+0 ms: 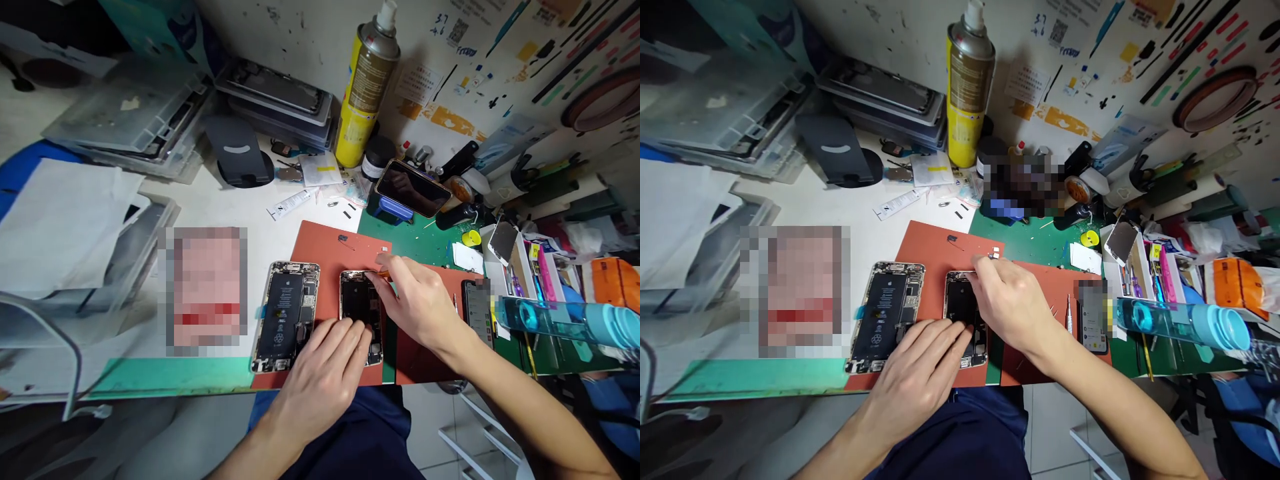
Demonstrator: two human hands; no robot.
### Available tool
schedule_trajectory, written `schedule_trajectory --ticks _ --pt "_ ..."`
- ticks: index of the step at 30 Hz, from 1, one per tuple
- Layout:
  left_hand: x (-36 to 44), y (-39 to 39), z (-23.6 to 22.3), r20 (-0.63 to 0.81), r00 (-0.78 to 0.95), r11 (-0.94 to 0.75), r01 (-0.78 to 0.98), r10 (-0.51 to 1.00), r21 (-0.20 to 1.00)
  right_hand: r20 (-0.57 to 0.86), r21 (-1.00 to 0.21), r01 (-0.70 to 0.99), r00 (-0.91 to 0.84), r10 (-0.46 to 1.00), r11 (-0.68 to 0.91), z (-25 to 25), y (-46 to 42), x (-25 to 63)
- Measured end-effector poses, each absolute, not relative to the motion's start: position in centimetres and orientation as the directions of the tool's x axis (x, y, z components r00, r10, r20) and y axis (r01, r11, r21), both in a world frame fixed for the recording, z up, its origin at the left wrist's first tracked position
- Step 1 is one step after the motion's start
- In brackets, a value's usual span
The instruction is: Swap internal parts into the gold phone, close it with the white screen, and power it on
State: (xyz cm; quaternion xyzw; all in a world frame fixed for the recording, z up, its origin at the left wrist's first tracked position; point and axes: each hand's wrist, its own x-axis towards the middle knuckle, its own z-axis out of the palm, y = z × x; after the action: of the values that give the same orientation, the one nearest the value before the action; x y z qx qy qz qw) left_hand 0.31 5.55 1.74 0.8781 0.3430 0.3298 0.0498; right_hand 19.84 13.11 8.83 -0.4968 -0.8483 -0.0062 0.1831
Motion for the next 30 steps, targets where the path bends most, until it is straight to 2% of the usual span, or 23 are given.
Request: schedule_trajectory --ticks 6,13,17,21,26,30 --pt "0.1 4.7 0.1 0.635 0.522 -0.811 0.483 0.570 0.331 0.252 -0.191 0.815 -0.499 0.829 0.548 9.8 14.0 20.0" --pt "0.0 4.9 0.2 0.696 0.496 -0.837 0.460 0.519 0.297 0.258 -0.180 0.808 -0.512 0.819 0.561 10.0 14.3 19.8" --pt "0.0 5.0 0.4 0.702 0.495 -0.844 0.445 0.511 0.301 0.270 -0.208 0.782 -0.531 0.803 0.587 10.0 14.4 19.9" --pt "0.0 4.9 0.4 0.707 0.490 -0.844 0.448 0.509 0.297 0.290 -0.157 0.799 -0.525 0.800 0.581 9.6 14.4 20.1" --pt "0.0 4.8 0.2 0.695 0.504 -0.841 0.456 0.513 0.291 0.255 -0.183 0.767 -0.567 0.783 0.615 9.5 14.5 20.2" --pt "0.0 4.9 0.1 0.689 0.514 -0.846 0.444 0.511 0.296 0.273 -0.143 0.783 -0.556 0.785 0.605 9.5 14.4 20.2"
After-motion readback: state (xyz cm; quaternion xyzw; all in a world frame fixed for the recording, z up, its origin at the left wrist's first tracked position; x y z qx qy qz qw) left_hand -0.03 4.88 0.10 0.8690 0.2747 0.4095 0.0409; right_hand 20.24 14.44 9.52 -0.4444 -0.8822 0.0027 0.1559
